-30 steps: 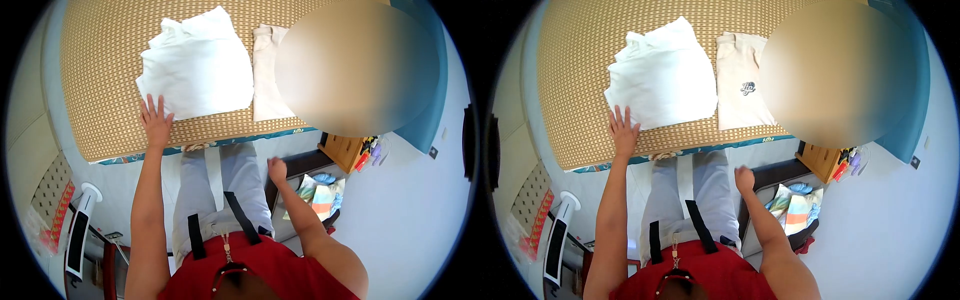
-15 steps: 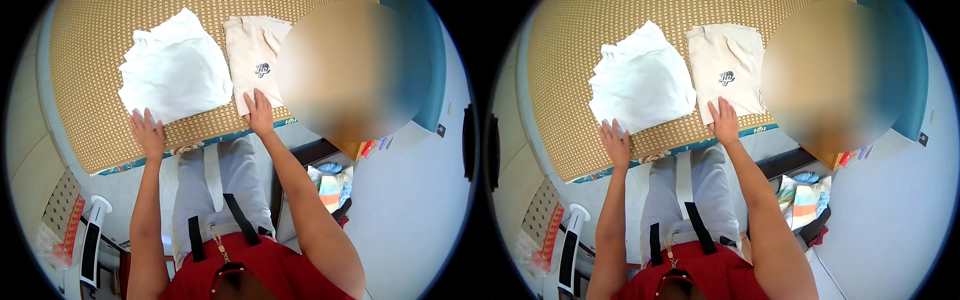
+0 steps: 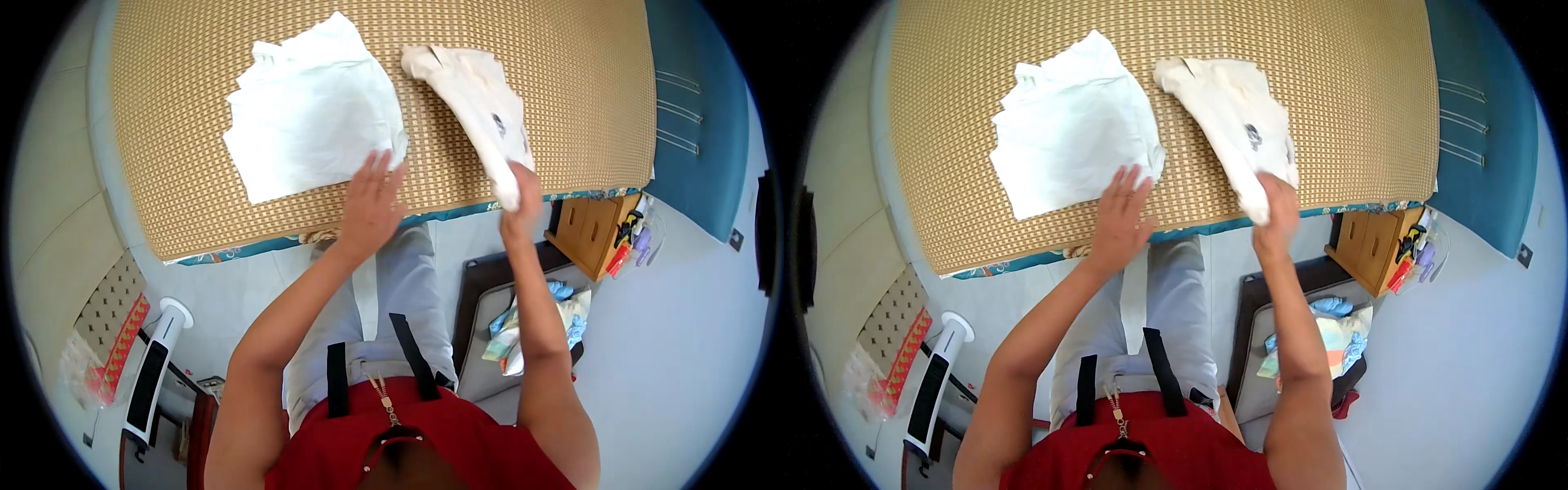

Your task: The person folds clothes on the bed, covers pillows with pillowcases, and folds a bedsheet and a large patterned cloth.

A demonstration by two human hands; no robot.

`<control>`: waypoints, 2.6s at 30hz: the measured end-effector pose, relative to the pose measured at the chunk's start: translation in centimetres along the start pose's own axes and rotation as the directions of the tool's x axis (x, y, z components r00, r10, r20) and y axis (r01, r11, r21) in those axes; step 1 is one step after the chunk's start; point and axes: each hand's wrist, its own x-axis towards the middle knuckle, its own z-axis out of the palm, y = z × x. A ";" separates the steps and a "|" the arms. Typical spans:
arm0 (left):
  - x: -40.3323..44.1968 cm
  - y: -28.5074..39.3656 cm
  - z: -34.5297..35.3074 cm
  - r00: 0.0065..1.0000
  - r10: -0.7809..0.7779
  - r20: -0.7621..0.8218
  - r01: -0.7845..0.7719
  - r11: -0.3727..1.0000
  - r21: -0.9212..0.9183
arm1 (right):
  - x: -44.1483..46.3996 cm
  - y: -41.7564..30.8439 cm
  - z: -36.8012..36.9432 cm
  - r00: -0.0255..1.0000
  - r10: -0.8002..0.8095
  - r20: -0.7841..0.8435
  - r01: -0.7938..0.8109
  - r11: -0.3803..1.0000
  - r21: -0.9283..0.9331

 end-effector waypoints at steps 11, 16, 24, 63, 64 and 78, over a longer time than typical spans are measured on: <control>-2.0 1.9 -3.9 0.981 0.165 0.098 -0.141 0.966 -0.216 | -1.9 -13.2 -10.8 0.833 -0.326 0.448 0.196 0.929 0.313; -8.4 -2.1 -12.2 0.888 0.028 0.459 0.065 0.981 -0.185 | -3.2 -14.6 -8.3 0.778 -0.297 0.553 -0.025 0.866 0.500; -10.6 -3.2 -23.8 0.618 -0.320 0.718 0.541 0.836 -0.093 | -2.9 -16.3 -3.2 0.723 -0.260 0.640 -0.266 0.750 0.605; -15.7 -15.0 -7.5 0.930 -0.349 0.112 0.318 0.920 0.229 | -6.9 -7.1 16.6 0.831 0.366 0.419 -0.417 0.909 0.032; -15.1 -15.1 -7.6 0.935 -0.349 0.059 0.328 0.917 0.225 | -6.7 -7.1 16.5 0.879 0.354 0.320 -0.370 0.929 -0.011; -0.8 -13.4 -3.0 0.909 -0.417 0.021 0.353 0.795 0.494 | 13.1 -8.1 23.7 0.993 0.092 0.067 -0.103 0.976 0.191</control>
